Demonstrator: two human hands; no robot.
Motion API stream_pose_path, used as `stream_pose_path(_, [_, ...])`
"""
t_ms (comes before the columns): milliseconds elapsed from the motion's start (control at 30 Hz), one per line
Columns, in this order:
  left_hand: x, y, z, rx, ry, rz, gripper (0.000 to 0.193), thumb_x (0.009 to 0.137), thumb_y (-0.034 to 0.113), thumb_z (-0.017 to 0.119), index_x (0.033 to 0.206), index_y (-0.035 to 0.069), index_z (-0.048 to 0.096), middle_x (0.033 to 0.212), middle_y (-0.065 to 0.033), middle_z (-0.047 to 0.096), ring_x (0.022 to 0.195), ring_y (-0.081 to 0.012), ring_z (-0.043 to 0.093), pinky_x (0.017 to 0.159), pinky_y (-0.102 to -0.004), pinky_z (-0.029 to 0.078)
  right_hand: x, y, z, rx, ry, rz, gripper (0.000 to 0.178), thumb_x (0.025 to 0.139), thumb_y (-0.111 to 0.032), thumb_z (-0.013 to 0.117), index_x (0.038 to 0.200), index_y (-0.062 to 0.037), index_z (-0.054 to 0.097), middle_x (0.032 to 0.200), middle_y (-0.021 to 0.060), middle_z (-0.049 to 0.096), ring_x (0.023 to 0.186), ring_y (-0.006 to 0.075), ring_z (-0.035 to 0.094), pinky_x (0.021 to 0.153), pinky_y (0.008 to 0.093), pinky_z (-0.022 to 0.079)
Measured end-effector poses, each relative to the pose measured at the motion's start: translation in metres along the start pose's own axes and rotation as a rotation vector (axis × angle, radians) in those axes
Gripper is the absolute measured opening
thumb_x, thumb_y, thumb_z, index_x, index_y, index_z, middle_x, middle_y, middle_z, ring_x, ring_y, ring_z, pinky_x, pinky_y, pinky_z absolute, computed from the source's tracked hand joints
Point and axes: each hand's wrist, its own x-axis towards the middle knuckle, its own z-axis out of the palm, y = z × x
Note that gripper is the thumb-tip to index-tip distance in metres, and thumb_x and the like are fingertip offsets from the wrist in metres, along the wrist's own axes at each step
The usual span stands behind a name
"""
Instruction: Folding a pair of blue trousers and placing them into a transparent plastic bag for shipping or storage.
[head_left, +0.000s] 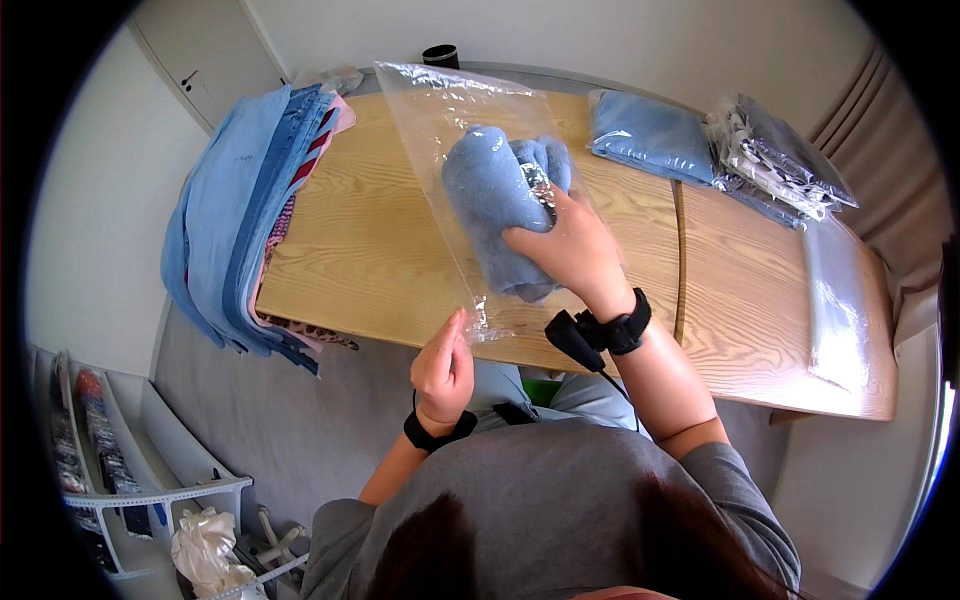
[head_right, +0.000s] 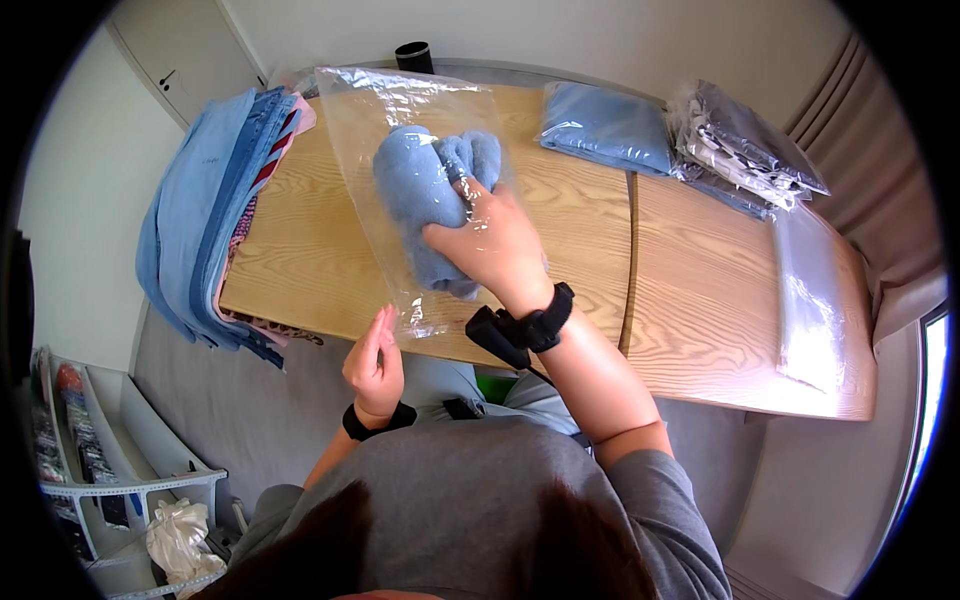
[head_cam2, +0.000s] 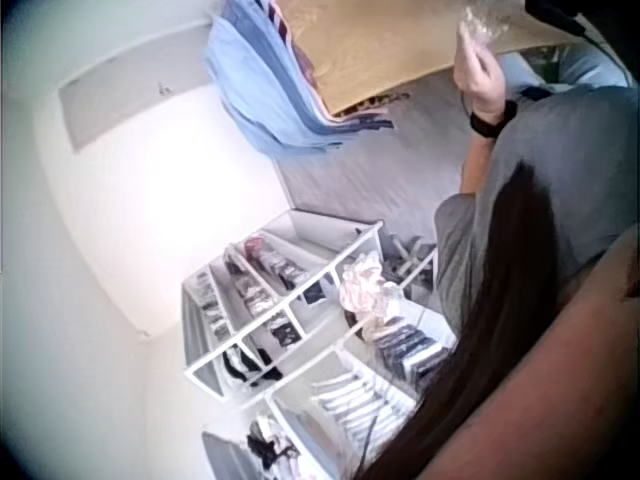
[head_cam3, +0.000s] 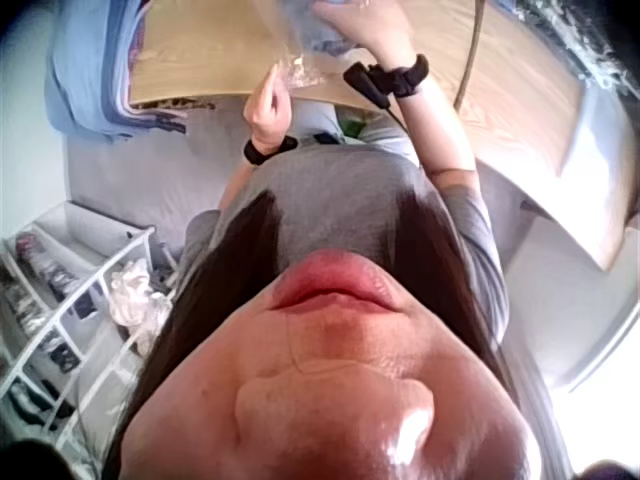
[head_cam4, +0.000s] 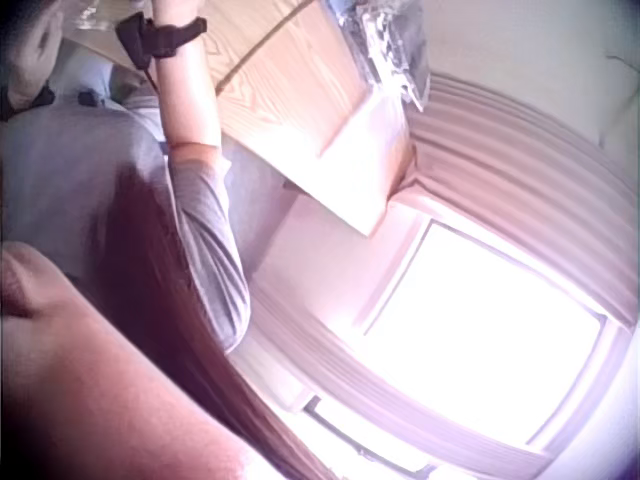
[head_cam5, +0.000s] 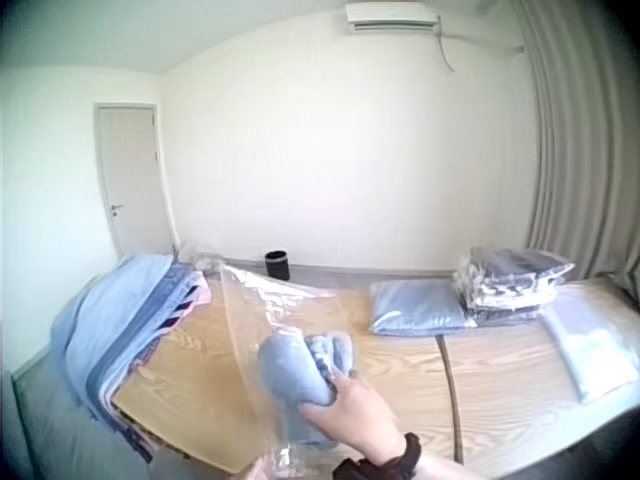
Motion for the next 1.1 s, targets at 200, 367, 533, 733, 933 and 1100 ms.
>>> stream_pose_path(200, [-0.015, -0.004, -0.01, 0.047, -0.088, -0.067, 0.041, 0.081, -0.01, 0.059, 0.121, -0.007, 0.054, 0.107, -0.0214, 0.067, 0.092, -0.027, 0.069, 0.074, -0.0306, 0.055, 0.028, 0.015, 0.019, 0.024, -0.076, 0.018, 0.046, 0.088, -0.047, 0.059, 0.115, -0.0097, 0.061, 0.108, 0.0249, 0.058, 0.099, 0.0406, 0.059, 0.082, 0.0407, 0.048])
stream_pose_path(367, [-0.008, -0.009, -0.011, 0.007, -0.036, -0.318, 0.069, 0.077, 0.005, 0.072, 0.135, -0.004, 0.038, 0.096, -0.0101, 0.06, 0.082, -0.0184, 0.059, 0.066, -0.0288, 0.048, 0.027, 0.032, 0.029, -0.063, 0.014, -0.186, 0.031, 0.089, -0.026, 0.061, 0.117, -0.0108, 0.06, 0.117, 0.0251, 0.056, 0.104, 0.0414, 0.054, 0.086, 0.0405, 0.046])
stream_pose_path(533, [0.007, -0.005, -0.012, -0.138, -0.084, -0.452, 0.058, 0.082, -0.003, 0.062, 0.135, -0.004, 0.038, 0.066, -0.0023, 0.045, 0.058, -0.011, 0.042, 0.056, -0.0244, 0.04, 0.031, 0.046, 0.031, 0.116, 0.072, -0.313, 0.037, 0.085, -0.018, 0.063, 0.122, -0.0125, 0.058, 0.114, 0.0246, 0.054, 0.102, 0.0411, 0.056, 0.086, 0.0422, 0.048])
stream_pose_path(733, [0.004, -0.004, -0.008, -0.243, 0.014, -0.429, 0.054, 0.083, -0.01, 0.054, 0.134, -0.005, 0.038, 0.06, -0.0005, 0.041, 0.054, -0.0075, 0.039, 0.053, -0.0223, 0.038, 0.039, 0.053, 0.031, 0.372, 0.006, -0.108, 0.038, 0.09, -0.016, 0.059, 0.128, -0.0124, 0.056, 0.119, 0.0188, 0.06, 0.107, 0.0307, 0.059, 0.088, 0.0366, 0.046])
stream_pose_path(933, [0.032, 0.024, -0.027, -0.153, -0.1, 0.355, 0.026, 0.076, 0.004, 0.065, 0.1, 0.003, 0.056, 0.092, -0.008, 0.056, 0.076, -0.0243, 0.057, 0.067, -0.0364, 0.048, 0.044, 0.045, 0.027, 0.292, -0.053, -0.161, 0.058, 0.076, -0.028, 0.074, 0.128, -0.0089, 0.055, 0.112, 0.0214, 0.064, 0.102, 0.0301, 0.063, 0.089, 0.0343, 0.048])
stream_pose_path(1100, [0.031, 0.03, 0.013, 0.051, -0.825, 0.068, 0.048, 0.083, 0.026, 0.066, 0.119, -0.002, 0.054, 0.122, -0.0226, 0.054, 0.112, -0.0384, 0.052, 0.097, -0.045, 0.043, 0.045, 0.039, 0.031, 0.448, -0.095, -0.157, 0.059, 0.075, -0.019, 0.072, 0.13, -0.0079, 0.054, 0.11, 0.0209, 0.065, 0.103, 0.0298, 0.062, 0.089, 0.0337, 0.048])
